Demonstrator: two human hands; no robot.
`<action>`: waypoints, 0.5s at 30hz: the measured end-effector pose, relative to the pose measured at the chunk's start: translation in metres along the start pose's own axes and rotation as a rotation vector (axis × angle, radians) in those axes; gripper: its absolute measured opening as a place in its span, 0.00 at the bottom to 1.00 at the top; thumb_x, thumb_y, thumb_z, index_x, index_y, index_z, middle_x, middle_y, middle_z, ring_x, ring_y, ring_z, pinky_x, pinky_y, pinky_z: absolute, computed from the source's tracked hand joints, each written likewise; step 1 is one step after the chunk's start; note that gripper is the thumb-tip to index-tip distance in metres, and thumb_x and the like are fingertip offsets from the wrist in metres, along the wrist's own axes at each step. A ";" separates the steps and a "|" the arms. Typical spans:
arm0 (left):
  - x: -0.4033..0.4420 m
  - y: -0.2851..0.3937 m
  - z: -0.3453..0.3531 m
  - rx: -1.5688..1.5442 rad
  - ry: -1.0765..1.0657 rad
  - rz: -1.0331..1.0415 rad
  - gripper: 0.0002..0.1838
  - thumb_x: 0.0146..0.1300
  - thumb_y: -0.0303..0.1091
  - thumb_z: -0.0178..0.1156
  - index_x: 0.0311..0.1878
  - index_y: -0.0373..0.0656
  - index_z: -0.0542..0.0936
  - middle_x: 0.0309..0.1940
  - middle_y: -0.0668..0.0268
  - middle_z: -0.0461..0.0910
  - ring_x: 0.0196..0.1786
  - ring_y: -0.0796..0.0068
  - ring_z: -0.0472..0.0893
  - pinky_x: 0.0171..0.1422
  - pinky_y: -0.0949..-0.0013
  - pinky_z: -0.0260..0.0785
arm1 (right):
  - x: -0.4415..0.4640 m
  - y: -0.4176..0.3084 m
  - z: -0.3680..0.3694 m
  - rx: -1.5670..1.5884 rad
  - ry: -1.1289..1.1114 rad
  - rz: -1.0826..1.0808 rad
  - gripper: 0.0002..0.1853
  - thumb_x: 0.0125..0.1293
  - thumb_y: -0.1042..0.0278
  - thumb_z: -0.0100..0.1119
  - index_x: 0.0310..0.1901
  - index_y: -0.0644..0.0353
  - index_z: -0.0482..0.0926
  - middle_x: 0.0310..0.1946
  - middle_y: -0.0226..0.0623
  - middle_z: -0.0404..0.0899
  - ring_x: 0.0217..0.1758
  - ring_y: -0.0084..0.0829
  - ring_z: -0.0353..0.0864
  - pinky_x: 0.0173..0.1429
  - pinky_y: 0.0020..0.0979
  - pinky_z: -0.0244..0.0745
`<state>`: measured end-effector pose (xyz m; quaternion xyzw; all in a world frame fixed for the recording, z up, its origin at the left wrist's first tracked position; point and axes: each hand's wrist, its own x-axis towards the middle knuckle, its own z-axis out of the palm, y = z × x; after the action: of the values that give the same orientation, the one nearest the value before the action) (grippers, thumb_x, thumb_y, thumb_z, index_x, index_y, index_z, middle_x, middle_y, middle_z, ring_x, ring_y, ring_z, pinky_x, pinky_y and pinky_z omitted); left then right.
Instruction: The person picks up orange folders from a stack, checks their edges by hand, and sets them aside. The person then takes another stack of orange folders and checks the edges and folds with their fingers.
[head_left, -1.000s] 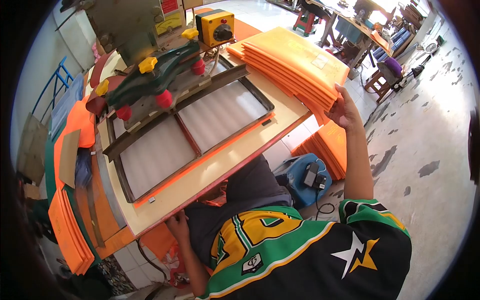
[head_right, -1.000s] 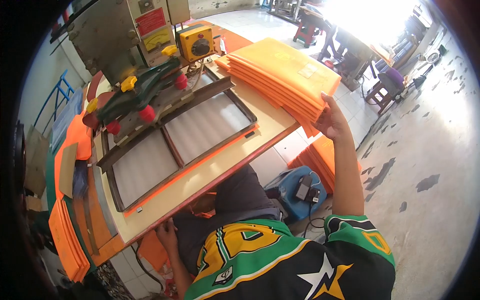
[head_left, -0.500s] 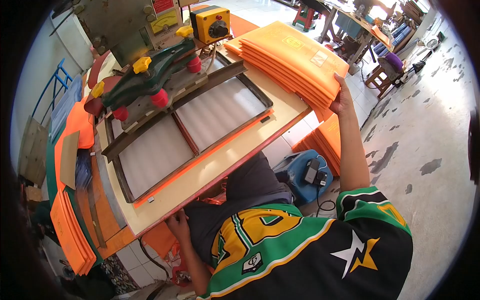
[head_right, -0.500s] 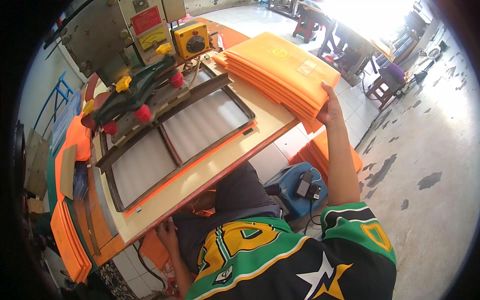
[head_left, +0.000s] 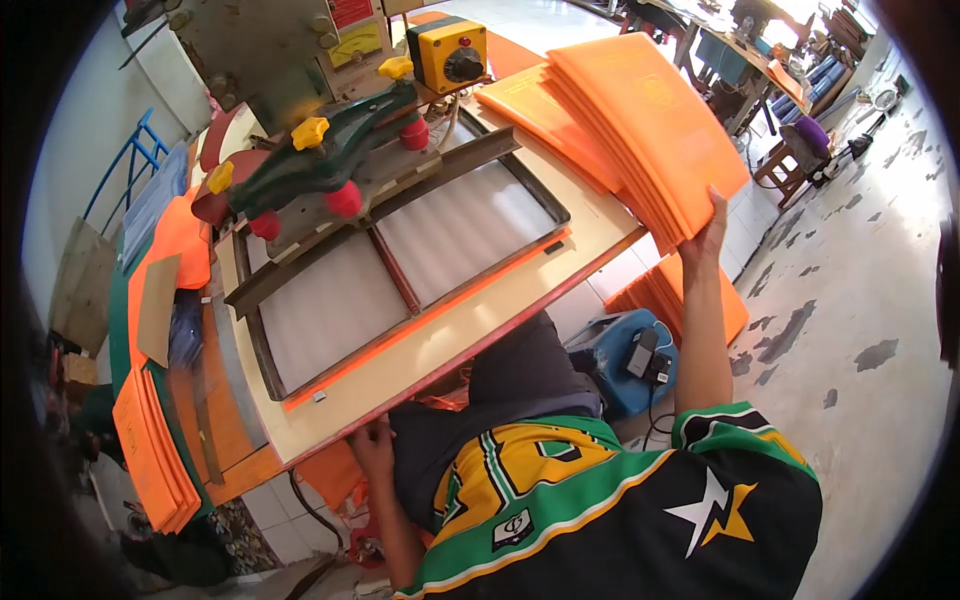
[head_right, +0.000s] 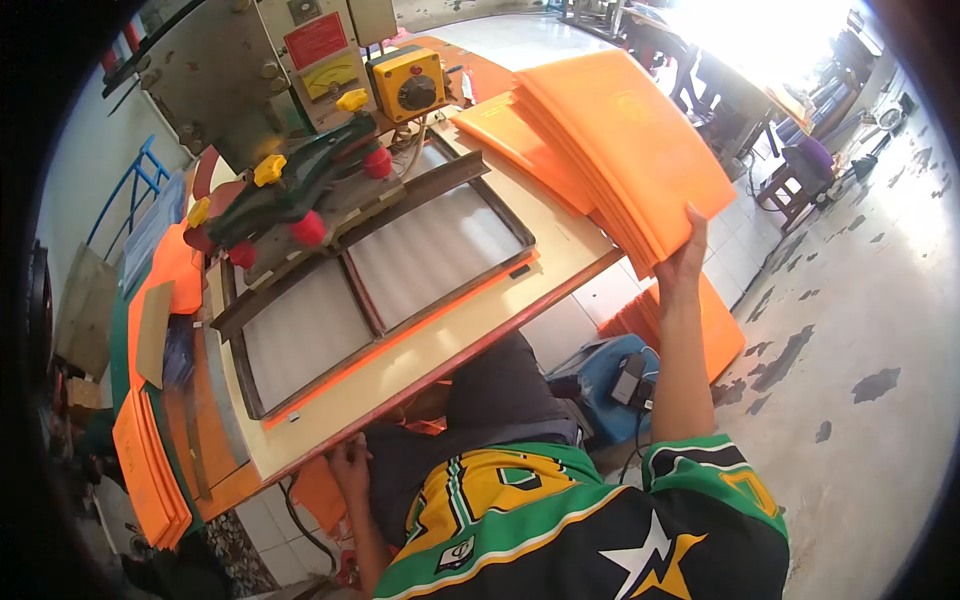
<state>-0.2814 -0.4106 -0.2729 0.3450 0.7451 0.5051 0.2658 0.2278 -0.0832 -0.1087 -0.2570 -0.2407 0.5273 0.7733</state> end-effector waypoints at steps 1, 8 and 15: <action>-0.002 0.003 0.000 0.020 -0.034 0.020 0.08 0.69 0.31 0.63 0.43 0.35 0.82 0.28 0.67 0.79 0.27 0.81 0.76 0.33 0.74 0.69 | -0.005 -0.007 0.002 -0.021 0.026 -0.021 0.29 0.66 0.59 0.58 0.65 0.64 0.66 0.60 0.46 0.74 0.64 0.43 0.76 0.69 0.47 0.73; -0.022 0.123 0.020 0.154 -0.596 0.126 0.05 0.67 0.32 0.65 0.41 0.41 0.83 0.28 0.67 0.83 0.31 0.80 0.83 0.39 0.75 0.72 | -0.036 -0.049 0.002 -0.157 0.025 -0.251 0.31 0.66 0.45 0.54 0.63 0.60 0.71 0.59 0.43 0.76 0.58 0.40 0.80 0.57 0.44 0.81; -0.017 0.227 0.065 -0.713 -0.820 0.241 0.27 0.66 0.39 0.68 0.62 0.33 0.72 0.49 0.55 0.83 0.51 0.68 0.83 0.51 0.70 0.75 | -0.083 -0.051 0.049 -0.099 0.035 -0.235 0.32 0.67 0.43 0.51 0.64 0.59 0.69 0.61 0.42 0.74 0.60 0.39 0.78 0.60 0.43 0.79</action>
<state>-0.1664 -0.3301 -0.0822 0.4848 0.3189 0.5770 0.5748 0.2044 -0.1702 -0.0465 -0.2741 -0.2815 0.4158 0.8202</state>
